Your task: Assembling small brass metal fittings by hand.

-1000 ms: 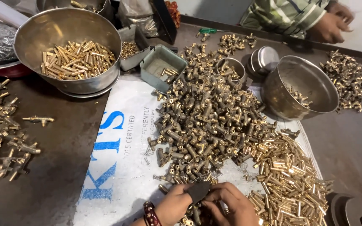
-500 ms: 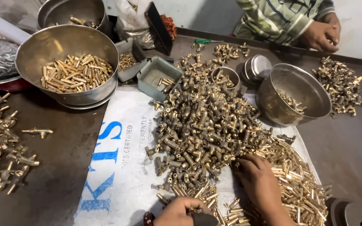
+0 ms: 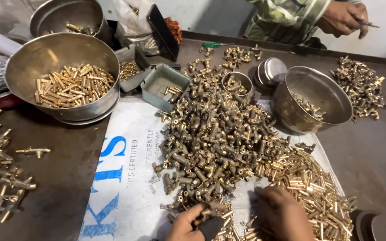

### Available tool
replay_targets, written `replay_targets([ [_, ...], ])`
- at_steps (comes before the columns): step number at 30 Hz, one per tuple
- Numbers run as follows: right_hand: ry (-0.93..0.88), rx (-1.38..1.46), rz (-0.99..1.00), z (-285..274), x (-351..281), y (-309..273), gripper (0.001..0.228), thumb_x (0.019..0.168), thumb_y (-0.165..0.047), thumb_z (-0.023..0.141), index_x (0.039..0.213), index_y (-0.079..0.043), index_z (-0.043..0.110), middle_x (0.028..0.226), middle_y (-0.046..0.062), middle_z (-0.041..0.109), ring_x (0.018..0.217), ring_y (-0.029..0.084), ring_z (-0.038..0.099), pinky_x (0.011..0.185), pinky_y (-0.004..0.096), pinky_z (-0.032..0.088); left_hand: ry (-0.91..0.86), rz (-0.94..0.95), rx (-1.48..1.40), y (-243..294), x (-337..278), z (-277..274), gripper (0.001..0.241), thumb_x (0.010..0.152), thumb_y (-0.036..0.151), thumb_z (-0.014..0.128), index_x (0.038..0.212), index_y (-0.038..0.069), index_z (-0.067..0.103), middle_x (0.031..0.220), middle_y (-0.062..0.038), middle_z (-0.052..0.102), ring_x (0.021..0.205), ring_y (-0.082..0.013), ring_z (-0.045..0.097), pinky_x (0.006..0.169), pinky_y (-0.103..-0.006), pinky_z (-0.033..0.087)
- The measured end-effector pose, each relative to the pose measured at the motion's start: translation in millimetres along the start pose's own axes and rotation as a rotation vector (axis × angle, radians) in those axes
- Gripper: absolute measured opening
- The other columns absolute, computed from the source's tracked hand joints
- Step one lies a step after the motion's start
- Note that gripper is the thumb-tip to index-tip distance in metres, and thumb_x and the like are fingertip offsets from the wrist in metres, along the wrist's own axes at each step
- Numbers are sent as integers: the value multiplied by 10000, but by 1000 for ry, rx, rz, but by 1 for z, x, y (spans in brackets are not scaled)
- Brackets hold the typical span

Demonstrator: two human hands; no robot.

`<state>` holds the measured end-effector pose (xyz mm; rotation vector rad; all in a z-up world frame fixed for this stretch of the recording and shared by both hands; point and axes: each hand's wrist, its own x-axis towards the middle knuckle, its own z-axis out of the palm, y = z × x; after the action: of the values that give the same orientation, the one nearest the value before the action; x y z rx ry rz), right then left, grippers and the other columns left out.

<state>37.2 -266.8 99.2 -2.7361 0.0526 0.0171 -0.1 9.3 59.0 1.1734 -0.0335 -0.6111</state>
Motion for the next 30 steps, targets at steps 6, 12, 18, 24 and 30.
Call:
replay_targets([
  [6,-17,-229,-159,1,-3,-15,266,831,-234,764,1094,-198,785,1099,4,737,1017,230,704,879,369,582,-46,122,83,-45,17,-7,389,921,166,812,1277,37,723,1105,-107,795,1019,-152,760,946,-298,587],
  [12,-129,536,-86,-10,-18,-31,178,812,-94,793,988,-117,808,1035,48,771,1003,196,740,871,366,614,-142,201,374,-46,18,-18,540,893,200,777,1404,126,618,1372,-77,705,1339,-187,624,1169,-331,380],
  [18,-22,736,-475,41,-30,-25,165,811,-28,829,963,-92,818,1011,102,765,997,232,763,905,368,611,-108,143,450,-88,37,-36,509,897,319,726,1376,165,648,1374,-62,699,1325,-165,632,1155,-301,385],
  [24,102,723,-675,109,-25,36,115,868,-111,809,983,-111,800,1102,113,732,1020,216,792,911,384,622,-136,161,482,-171,71,-63,434,985,283,611,1410,195,627,1310,-77,734,1283,-158,684,1156,-306,440],
  [30,192,265,183,-20,9,-26,268,890,-269,718,1126,-151,767,1278,54,702,1045,239,718,763,431,652,-17,89,462,-81,43,-28,453,914,251,738,1348,160,642,1311,-85,706,1263,-196,673,1166,-347,417],
])
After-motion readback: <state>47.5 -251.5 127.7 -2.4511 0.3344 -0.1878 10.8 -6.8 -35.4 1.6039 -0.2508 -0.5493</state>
